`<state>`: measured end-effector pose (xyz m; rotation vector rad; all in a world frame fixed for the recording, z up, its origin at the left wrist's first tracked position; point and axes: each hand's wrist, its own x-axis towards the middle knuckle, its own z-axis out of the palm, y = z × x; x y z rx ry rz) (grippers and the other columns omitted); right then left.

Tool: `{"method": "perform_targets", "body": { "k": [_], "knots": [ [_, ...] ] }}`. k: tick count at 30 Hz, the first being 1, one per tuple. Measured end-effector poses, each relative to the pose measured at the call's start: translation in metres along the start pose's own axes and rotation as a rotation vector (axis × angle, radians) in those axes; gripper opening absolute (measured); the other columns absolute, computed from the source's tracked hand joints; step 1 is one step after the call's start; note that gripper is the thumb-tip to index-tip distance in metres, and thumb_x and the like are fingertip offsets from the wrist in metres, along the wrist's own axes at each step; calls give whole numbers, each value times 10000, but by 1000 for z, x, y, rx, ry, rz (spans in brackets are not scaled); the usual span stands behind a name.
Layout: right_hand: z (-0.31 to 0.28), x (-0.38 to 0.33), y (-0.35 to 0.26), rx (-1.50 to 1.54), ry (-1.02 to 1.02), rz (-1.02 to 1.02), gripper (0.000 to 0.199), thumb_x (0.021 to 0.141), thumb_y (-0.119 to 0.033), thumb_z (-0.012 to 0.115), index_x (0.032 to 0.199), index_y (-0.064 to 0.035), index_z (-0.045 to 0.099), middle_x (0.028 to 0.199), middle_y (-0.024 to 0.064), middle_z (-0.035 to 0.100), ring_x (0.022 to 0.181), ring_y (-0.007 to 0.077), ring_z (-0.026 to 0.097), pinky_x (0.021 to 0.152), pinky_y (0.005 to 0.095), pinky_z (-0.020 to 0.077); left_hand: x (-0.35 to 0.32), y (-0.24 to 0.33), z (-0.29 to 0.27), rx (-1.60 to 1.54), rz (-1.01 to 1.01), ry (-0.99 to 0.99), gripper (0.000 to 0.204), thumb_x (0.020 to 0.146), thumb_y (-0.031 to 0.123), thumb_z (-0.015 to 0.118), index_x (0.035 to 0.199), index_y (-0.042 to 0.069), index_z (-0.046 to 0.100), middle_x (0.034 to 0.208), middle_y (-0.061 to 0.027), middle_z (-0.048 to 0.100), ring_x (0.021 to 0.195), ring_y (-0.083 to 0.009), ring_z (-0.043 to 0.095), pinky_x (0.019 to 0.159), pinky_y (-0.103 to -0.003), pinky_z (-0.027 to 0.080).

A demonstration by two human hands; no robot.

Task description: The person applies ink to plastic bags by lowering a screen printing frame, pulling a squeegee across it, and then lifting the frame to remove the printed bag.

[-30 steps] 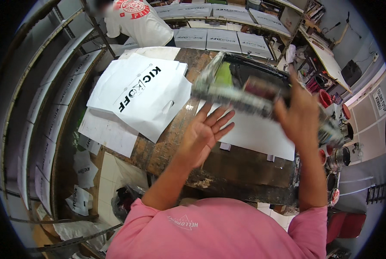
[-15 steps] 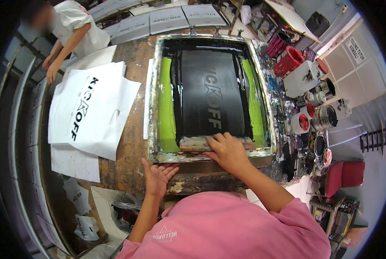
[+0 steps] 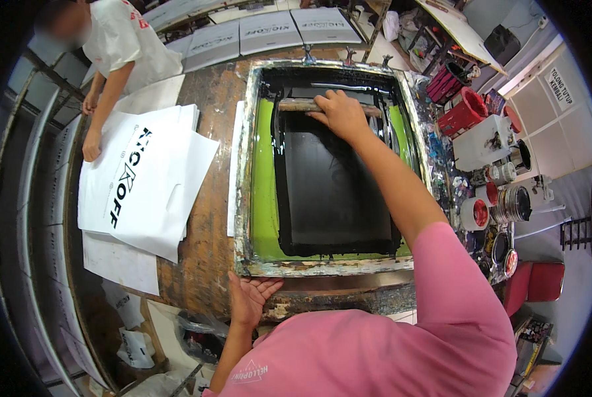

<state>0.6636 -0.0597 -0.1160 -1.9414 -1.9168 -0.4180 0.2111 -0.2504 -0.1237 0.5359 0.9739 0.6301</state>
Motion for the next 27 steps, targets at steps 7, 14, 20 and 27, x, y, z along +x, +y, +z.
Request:
{"method": "perform_targets", "body": {
  "k": [7, 14, 20, 27],
  "knots": [
    [-70, 12, -9, 163, -480, 29, 520, 1008, -612, 618, 1124, -122, 748, 1069, 176, 764, 1047, 403, 724, 886, 548, 581, 7, -9, -13, -55, 68, -141, 965, 1056, 781, 356, 1540, -53, 373, 1401, -308, 607, 1305, -436, 642, 1149, -577, 517],
    [-190, -167, -132, 267, -555, 83, 500, 1027, -572, 619, 1060, -90, 743, 958, 207, 756, 906, 439, 739, 805, 555, 578, 11, -17, -18, -17, 159, -204, 1064, 1013, 843, 354, 1518, -93, 384, 1402, -313, 603, 1326, -433, 623, 1164, -568, 491],
    [-250, -186, -173, 10, -164, 33, 362, 956, -422, 745, 1119, -103, 693, 980, 125, 635, 967, 352, 657, 916, 508, 511, -19, 35, 6, -38, 368, -523, 919, 1014, 826, 370, 1417, 18, 543, 1434, -297, 640, 1366, -442, 609, 1192, -574, 439],
    [-312, -84, -158, -146, 342, -2, 319, 951, -427, 690, 966, -109, 669, 866, 84, 647, 891, 294, 637, 894, 490, 410, -8, 118, 70, 44, 670, -633, 1070, 964, 850, 478, 1664, 49, 364, 1667, -316, 387, 1570, -455, 360, 1273, -591, 320]
  ]
}}
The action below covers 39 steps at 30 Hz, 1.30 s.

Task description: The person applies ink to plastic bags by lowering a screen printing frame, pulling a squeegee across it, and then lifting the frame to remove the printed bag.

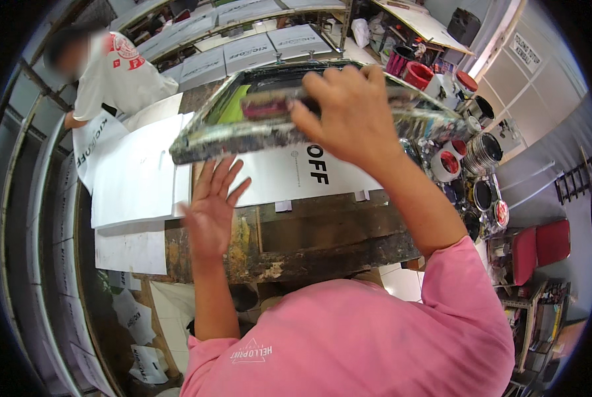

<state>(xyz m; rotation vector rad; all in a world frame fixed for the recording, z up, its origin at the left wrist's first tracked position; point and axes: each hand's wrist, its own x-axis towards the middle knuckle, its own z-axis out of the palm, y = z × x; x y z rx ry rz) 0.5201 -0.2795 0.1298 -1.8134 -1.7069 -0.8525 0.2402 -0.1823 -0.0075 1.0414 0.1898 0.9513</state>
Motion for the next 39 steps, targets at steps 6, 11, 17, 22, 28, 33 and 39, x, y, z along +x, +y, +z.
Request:
{"method": "perform_targets", "body": {
  "k": [6, 11, 17, 22, 28, 33, 39],
  "knots": [
    [0, 46, 20, 21, 79, -18, 397, 977, -476, 679, 907, -85, 700, 797, 107, 666, 831, 314, 666, 852, 479, 405, -26, -89, -18, 2014, -290, 32, 958, 1029, 790, 379, 1707, 116, 314, 1735, -360, 170, 1635, -515, 94, 1230, -768, -58],
    [-9, 79, 30, 41, -20, 12, 435, 987, -456, 629, 844, -53, 705, 753, 115, 677, 709, 312, 635, 769, 457, 477, -48, -116, -30, 2050, -340, -7, 1061, 977, 848, 405, 1707, 85, 299, 1770, -297, 134, 1654, -478, 29, 1194, -794, -130],
    [-43, 116, 12, 104, -366, 311, 541, 998, -465, 573, 664, -51, 669, 628, 85, 614, 576, 222, 569, 694, 443, 482, -24, -103, -7, 1973, -197, 28, 979, 975, 731, 579, 1618, 7, 435, 1677, -240, 408, 1608, -425, 259, 1257, -720, 48],
    [-42, 123, -2, 128, -210, 328, 548, 974, -439, 566, 660, -3, 672, 653, 128, 618, 607, 247, 596, 620, 429, 486, 43, -85, 15, 1457, 100, 229, 575, 964, 307, 798, 1396, -48, 664, 1382, -209, 701, 1162, -357, 712, 1006, -492, 543],
    [-52, 141, 6, 184, -376, 399, 540, 969, -434, 583, 656, -5, 678, 590, 116, 602, 534, 231, 580, 542, 405, 462, 91, -54, 28, 1192, 212, 456, 344, 1002, 39, 715, 1336, -46, 715, 1108, -150, 787, 784, -147, 718, 682, -281, 570],
    [-26, 110, 23, 128, -54, 132, 511, 969, -422, 585, 675, -17, 688, 543, 102, 600, 473, 200, 562, 476, 378, 421, 63, -21, -16, 969, 171, 703, 435, 1014, -11, 682, 1449, -4, 668, 777, 16, 665, 628, -23, 497, 617, -206, 440],
    [-11, 104, 40, 128, -120, 95, 467, 1047, -497, 596, 1056, -56, 749, 916, 192, 710, 855, 421, 669, 793, 461, 493, 36, 76, -145, 1058, 116, 685, 604, 917, -25, 677, 1512, -48, 578, 1141, -130, 753, 770, -87, 675, 713, -246, 573]
  ]
}}
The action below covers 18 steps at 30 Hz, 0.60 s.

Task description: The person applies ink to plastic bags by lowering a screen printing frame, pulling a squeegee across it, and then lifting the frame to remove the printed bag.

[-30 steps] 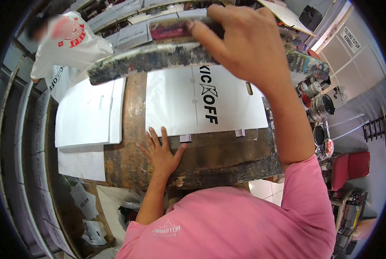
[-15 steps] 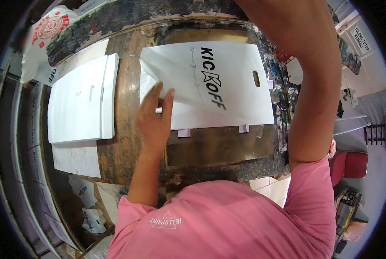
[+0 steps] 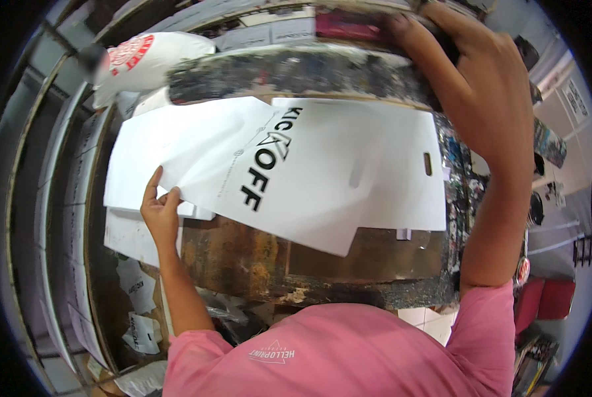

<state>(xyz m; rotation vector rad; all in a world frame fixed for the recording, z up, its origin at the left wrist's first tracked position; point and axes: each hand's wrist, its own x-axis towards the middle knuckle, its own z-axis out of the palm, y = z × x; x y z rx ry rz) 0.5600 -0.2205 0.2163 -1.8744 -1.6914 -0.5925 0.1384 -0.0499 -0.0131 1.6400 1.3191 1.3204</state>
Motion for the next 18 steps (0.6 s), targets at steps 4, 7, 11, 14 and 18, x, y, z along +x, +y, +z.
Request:
{"method": "perform_targets", "body": {
  "k": [4, 7, 11, 14, 18],
  "knots": [
    [3, -3, -1, -86, 55, -45, 482, 1068, -494, 574, 1045, -38, 730, 901, 204, 690, 842, 428, 639, 841, 457, 480, 58, -43, -74, 141, -8, -15, 723, 838, -30, 649, 1553, -12, 544, 1468, -188, 632, 856, -149, 717, 733, -281, 596],
    [7, -8, -3, -87, 115, -21, 479, 1020, -498, 619, 908, -42, 711, 819, 181, 695, 848, 395, 671, 864, 503, 463, 104, -90, -120, 223, -54, -14, 780, 792, 4, 653, 1564, 6, 541, 1481, -196, 633, 867, -183, 712, 744, -305, 590],
    [9, -16, -4, -176, 63, 7, 485, 1049, -507, 584, 1058, -46, 736, 931, 226, 723, 901, 429, 666, 891, 510, 489, 157, -155, -168, 440, -6, -36, 836, 767, 55, 684, 1589, 65, 531, 1419, -259, 667, 1039, -303, 733, 915, -403, 591],
    [9, -18, -5, -228, 32, 73, 490, 1049, -516, 583, 1179, -70, 740, 1016, 239, 751, 952, 444, 685, 930, 498, 500, 169, -152, -158, 990, 134, 191, 833, 820, 127, 769, 1610, 106, 507, 1468, -311, 616, 1312, -428, 637, 1106, -478, 512],
    [10, -18, -9, -214, 68, 94, 531, 1046, -488, 594, 1387, -86, 652, 1077, 280, 754, 1010, 469, 712, 935, 509, 526, 89, -52, -43, 519, 154, 202, 814, 916, 333, 849, 1566, -12, 501, 1492, -310, 594, 1413, -405, 566, 1190, -471, 439]
  ]
}}
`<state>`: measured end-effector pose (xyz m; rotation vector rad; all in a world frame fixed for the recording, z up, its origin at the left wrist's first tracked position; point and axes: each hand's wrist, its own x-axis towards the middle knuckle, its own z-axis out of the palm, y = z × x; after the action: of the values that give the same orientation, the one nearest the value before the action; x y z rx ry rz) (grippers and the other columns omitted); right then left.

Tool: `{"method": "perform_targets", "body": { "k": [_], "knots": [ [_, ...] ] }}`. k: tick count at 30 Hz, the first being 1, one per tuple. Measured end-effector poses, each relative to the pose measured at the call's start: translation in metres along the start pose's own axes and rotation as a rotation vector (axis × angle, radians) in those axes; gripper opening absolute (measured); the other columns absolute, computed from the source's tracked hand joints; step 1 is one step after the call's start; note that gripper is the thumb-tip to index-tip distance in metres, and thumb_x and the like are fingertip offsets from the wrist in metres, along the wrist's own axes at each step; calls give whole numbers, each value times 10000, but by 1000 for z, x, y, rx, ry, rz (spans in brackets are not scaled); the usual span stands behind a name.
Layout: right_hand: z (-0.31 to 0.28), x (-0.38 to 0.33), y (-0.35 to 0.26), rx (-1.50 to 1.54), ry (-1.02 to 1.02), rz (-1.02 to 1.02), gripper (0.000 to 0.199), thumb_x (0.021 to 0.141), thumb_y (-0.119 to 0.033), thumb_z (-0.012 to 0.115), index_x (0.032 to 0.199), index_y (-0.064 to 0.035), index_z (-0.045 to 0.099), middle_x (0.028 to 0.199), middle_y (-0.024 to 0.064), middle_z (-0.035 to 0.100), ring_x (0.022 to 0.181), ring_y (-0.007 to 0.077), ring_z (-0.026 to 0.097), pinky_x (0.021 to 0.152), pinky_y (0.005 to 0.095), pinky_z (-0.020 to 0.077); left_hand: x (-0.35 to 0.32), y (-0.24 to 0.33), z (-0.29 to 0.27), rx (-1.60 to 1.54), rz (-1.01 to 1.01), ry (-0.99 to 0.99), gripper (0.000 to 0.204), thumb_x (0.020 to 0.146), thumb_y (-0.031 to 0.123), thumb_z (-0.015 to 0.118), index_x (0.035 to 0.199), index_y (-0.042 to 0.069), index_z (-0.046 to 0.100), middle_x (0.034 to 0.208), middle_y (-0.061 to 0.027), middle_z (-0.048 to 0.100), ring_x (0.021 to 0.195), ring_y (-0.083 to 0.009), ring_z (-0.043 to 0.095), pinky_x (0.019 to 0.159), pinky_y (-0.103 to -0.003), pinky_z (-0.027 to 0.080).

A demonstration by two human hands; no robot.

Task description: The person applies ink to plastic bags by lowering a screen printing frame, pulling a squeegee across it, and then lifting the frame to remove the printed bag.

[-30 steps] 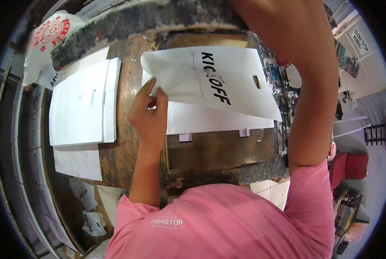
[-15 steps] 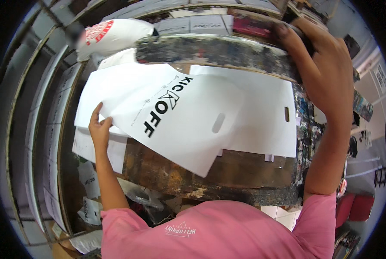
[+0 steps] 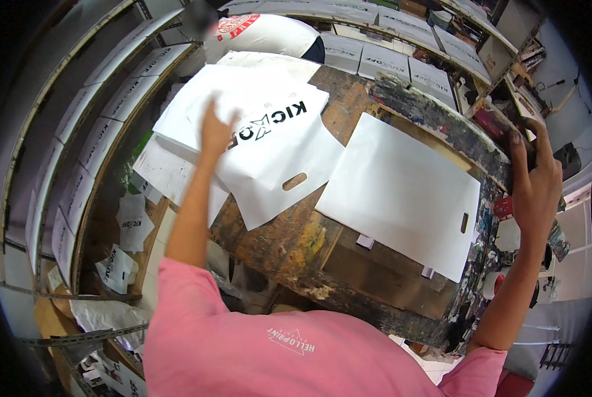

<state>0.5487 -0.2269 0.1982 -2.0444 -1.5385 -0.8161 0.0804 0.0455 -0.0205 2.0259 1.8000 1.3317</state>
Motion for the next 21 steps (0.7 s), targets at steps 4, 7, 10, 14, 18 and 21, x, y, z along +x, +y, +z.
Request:
{"method": "perform_targets", "body": {
  "k": [4, 7, 10, 14, 18, 21],
  "knots": [
    [-2, -23, -13, 80, -43, 5, 593, 1031, -406, 631, 1518, -81, 544, 1020, 301, 736, 965, 467, 723, 880, 510, 538, -159, 166, -3, -995, 91, -835, 538, 952, 218, 848, 1412, 52, 621, 1472, -122, 654, 1331, -237, 651, 1151, -388, 493],
    [-3, -74, -21, 27, -296, 96, 663, 985, -331, 678, 1577, -86, 507, 1108, 257, 708, 1107, 433, 674, 979, 507, 491, -222, 224, -9, -1741, -172, -906, 906, 1021, 351, 769, 1684, 35, 238, 1589, -249, 502, 1505, -341, 479, 1266, -504, 392],
    [14, -127, -8, 184, -463, -267, 609, 935, -212, 748, 1488, -36, 564, 1215, 227, 668, 1134, 438, 621, 984, 482, 492, -251, 212, -21, -2146, -735, -883, 898, 1065, 571, 606, 1660, 1, 249, 1602, -265, 460, 1500, -391, 466, 1280, -553, 366],
    [84, -165, 24, 495, -858, -201, 433, 905, -125, 767, 1324, -70, 675, 1171, 219, 707, 1114, 436, 651, 976, 527, 513, -291, 164, -7, -1562, -914, -935, 919, 1072, 711, 428, 1613, -22, 306, 1565, -260, 489, 1462, -395, 499, 1268, -565, 378],
    [199, -145, 57, 376, -627, -85, 471, 935, -150, 736, 1402, -159, 670, 1203, 166, 722, 1113, 402, 664, 966, 513, 533, -324, 131, 18, -1470, -1145, -926, 842, 1100, 687, 394, 1575, -8, 375, 1496, -255, 550, 1414, -375, 555, 1237, -532, 424],
    [289, -88, 87, 328, -422, -210, 384, 960, -165, 706, 1343, -176, 689, 1172, 128, 733, 1082, 369, 674, 938, 494, 544, -330, 128, 27, -1357, -1193, -895, 876, 1091, 727, 343, 1567, -6, 387, 1479, -257, 566, 1397, -371, 572, 1219, -526, 448]
  ]
}}
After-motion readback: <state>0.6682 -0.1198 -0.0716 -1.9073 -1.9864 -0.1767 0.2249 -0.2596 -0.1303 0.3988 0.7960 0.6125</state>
